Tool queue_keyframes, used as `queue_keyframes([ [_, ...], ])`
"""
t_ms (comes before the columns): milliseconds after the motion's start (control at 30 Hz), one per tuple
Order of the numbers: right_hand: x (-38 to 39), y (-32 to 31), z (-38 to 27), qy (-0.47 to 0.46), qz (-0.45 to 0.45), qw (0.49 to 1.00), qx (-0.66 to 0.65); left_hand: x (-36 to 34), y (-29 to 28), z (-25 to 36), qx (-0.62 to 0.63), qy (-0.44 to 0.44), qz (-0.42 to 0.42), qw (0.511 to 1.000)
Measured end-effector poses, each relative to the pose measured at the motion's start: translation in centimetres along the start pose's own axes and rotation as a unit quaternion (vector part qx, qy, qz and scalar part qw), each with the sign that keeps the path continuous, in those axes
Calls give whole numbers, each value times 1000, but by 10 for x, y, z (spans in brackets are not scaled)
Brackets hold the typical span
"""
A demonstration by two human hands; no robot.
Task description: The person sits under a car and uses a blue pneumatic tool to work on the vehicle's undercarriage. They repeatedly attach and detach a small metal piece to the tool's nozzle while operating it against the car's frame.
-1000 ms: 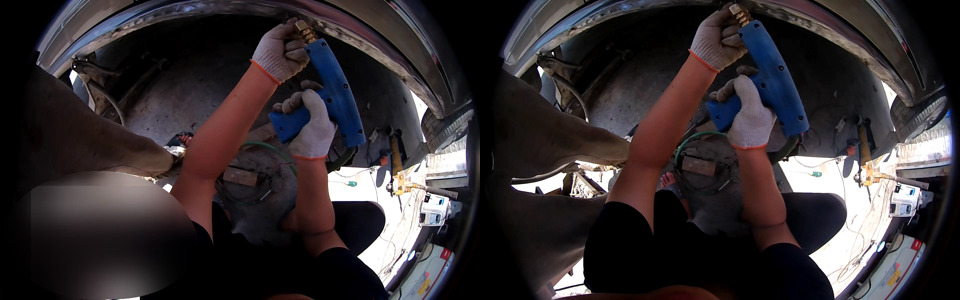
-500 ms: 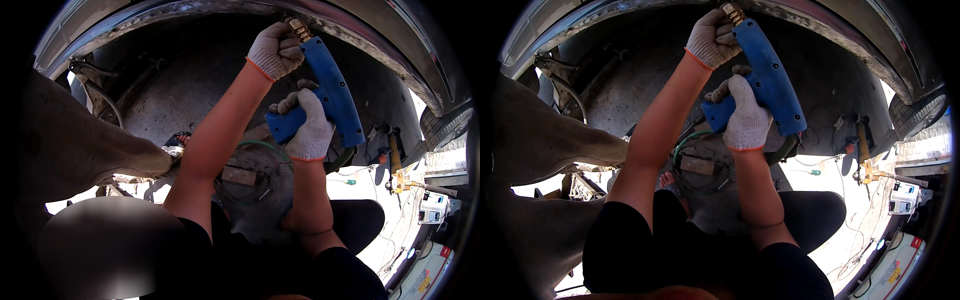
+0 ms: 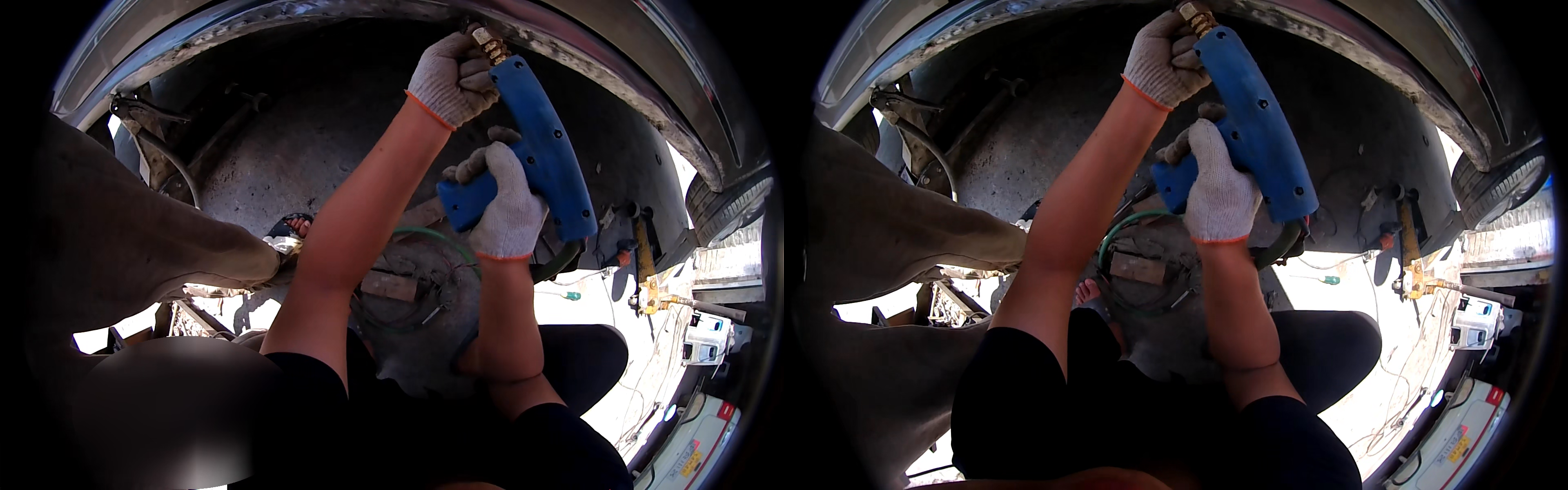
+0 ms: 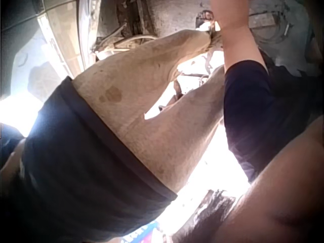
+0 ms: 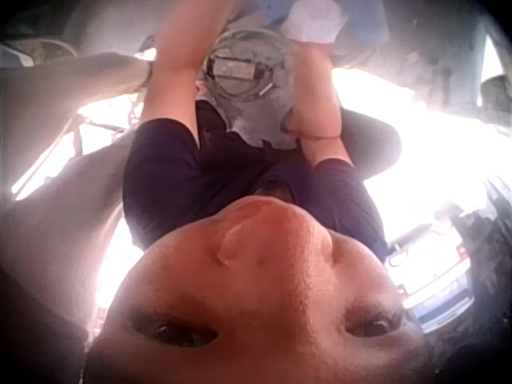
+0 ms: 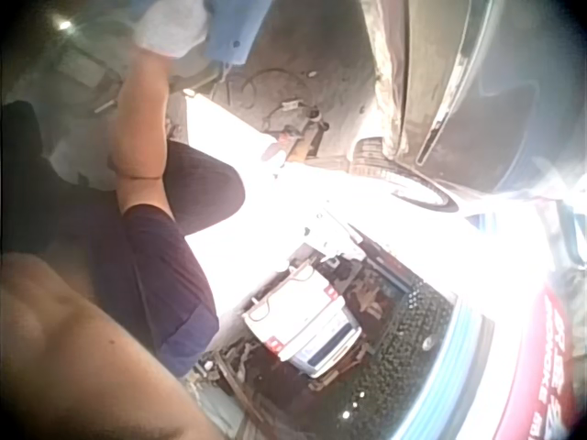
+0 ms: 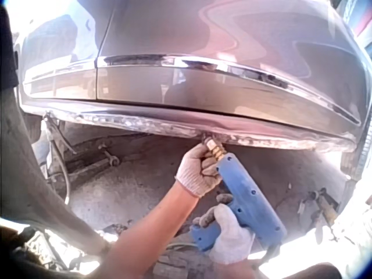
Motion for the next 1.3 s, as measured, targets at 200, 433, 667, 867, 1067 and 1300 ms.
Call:
queue_keyframes([
  [200,0,1,-6,9,9,1000,13,-1,0,-4,17,6,13,1000],
  [433,-4,1,-14,55,17,998,-6,0,-6,0,-5,44,66,997],
  [667,-6,-2,-19,55,21,998,3,-3,-4,-1,10,28,24,999],
  [867,-5,-1,-15,50,26,998,3,-4,-9,-1,25,18,39,999],
  [1067,-6,-2,-15,56,25,998,9,2,-1,-7,16,10,-1,1000],
  [1300,10,-33,-15,117,-26,992,-37,32,-79,-18,69,49,321,943],
])
Point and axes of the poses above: each hand's wrist, its own x-axis away from the middle knuckle, its own y-axis out of the palm, z = x × y, the point moved 7 cm from there along -x, towards the middle knuckle, and after that the axes turned 15 degrees about -y, right-handed, at the moved point
